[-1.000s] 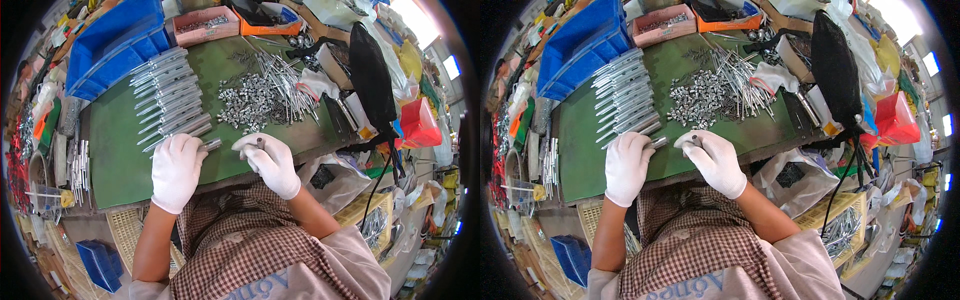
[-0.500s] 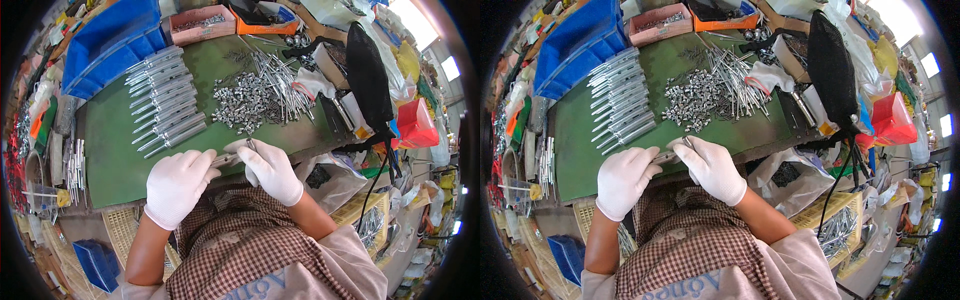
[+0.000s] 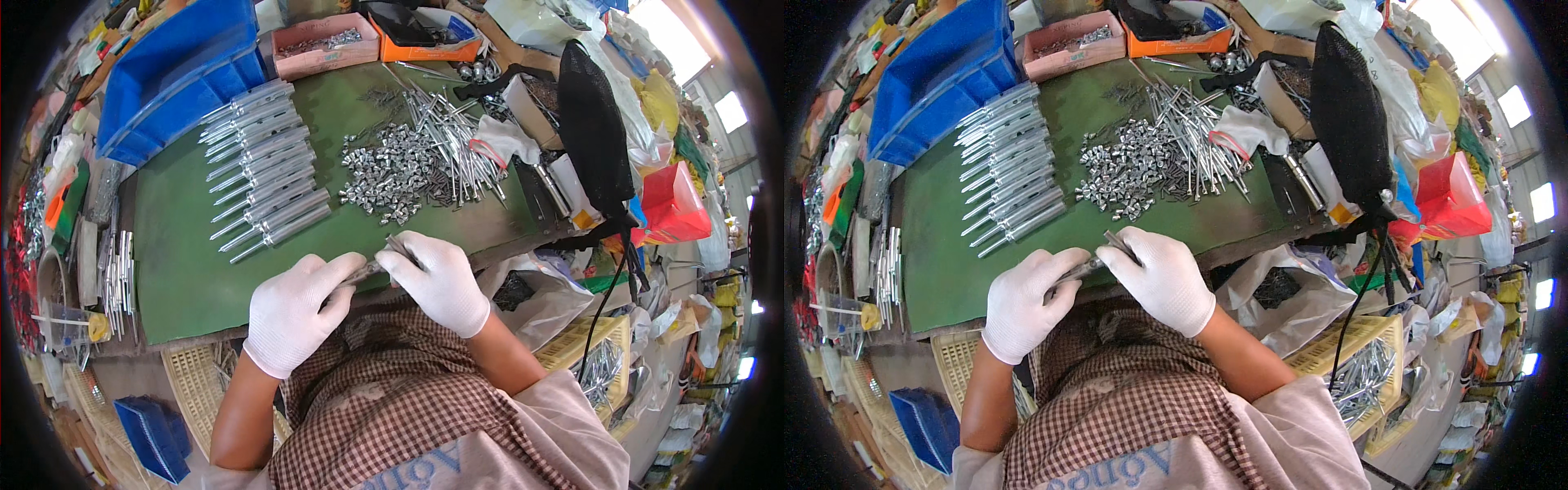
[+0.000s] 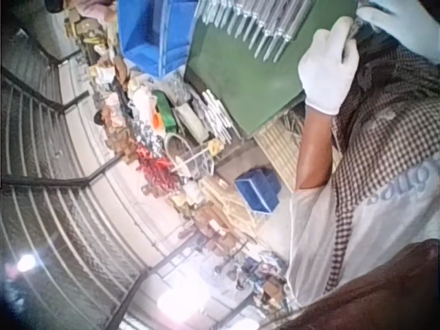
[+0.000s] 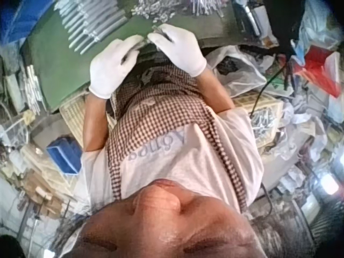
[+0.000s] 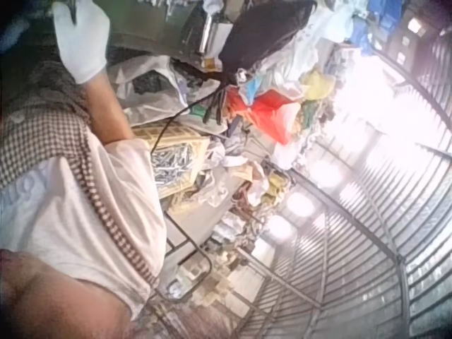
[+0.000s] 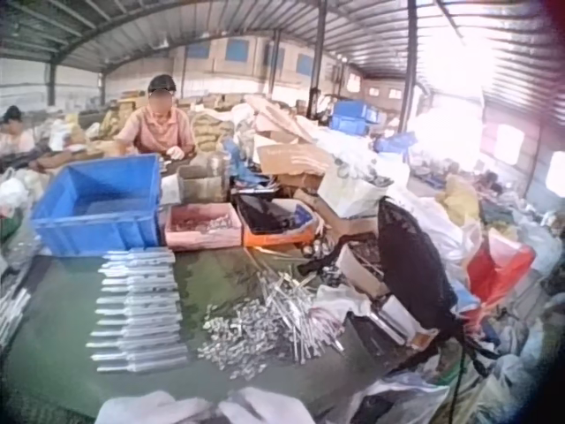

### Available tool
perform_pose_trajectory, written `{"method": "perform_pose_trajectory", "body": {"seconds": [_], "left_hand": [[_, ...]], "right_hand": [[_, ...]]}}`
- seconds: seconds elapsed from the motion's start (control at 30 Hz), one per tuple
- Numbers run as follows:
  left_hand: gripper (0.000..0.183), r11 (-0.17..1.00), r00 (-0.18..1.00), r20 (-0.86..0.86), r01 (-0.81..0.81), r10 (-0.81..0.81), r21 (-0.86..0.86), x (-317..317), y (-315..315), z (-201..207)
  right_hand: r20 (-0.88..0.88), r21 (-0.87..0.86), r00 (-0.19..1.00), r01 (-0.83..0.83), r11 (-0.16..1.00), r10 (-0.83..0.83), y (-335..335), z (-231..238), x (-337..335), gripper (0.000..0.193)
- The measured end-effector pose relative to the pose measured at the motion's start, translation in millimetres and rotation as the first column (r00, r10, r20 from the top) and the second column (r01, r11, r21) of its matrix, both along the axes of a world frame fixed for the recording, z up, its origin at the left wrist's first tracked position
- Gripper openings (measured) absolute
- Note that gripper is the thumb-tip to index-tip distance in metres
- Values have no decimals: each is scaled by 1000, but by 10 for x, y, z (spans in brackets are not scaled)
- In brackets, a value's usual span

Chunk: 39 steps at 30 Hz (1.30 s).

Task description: The person assembles metal components by picking up cylindrical metal tubes and inserting small metal fittings and pins into them by hand.

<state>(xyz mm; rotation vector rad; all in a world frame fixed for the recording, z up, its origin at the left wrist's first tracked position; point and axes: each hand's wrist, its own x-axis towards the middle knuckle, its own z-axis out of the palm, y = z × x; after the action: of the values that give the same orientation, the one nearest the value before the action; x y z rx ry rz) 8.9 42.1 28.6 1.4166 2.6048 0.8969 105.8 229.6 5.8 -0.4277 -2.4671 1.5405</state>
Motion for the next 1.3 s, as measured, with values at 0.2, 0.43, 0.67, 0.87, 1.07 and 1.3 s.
{"method": "perform_pose_trajectory", "body": {"seconds": [0.2, 0.43, 0.67, 0.87, 1.07, 1.3], "left_hand": [[26, 999, 998, -66, -10, 13, 36, 35, 49, -7], [17, 968, 978, -199, -109, 63, -227, 170, 152, -20], [16, 965, 979, -199, -98, 49, -242, 158, 159, -35], [19, 965, 985, -160, -106, 68, -239, 133, 146, -22], [22, 965, 988, -143, -88, 54, -246, 119, 166, -23], [22, 966, 990, -128, -83, 52, -243, 133, 141, -16]], "right_hand": [[-84, 139, 996, -3, 990, 14, 24, -6, 28, 26], [-201, 549, 974, 201, 812, -105, 503, -28, -232, 12], [-39, 777, 999, 40, 629, -16, 502, 41, -435, 9], [-87, 462, 984, -98, 881, 155, 311, 219, -259, 15], [-170, 389, 959, -144, 910, 224, 145, -12, -71, 11], [-261, 520, 947, -27, 854, 189, 41, -72, -6, 16]]}}
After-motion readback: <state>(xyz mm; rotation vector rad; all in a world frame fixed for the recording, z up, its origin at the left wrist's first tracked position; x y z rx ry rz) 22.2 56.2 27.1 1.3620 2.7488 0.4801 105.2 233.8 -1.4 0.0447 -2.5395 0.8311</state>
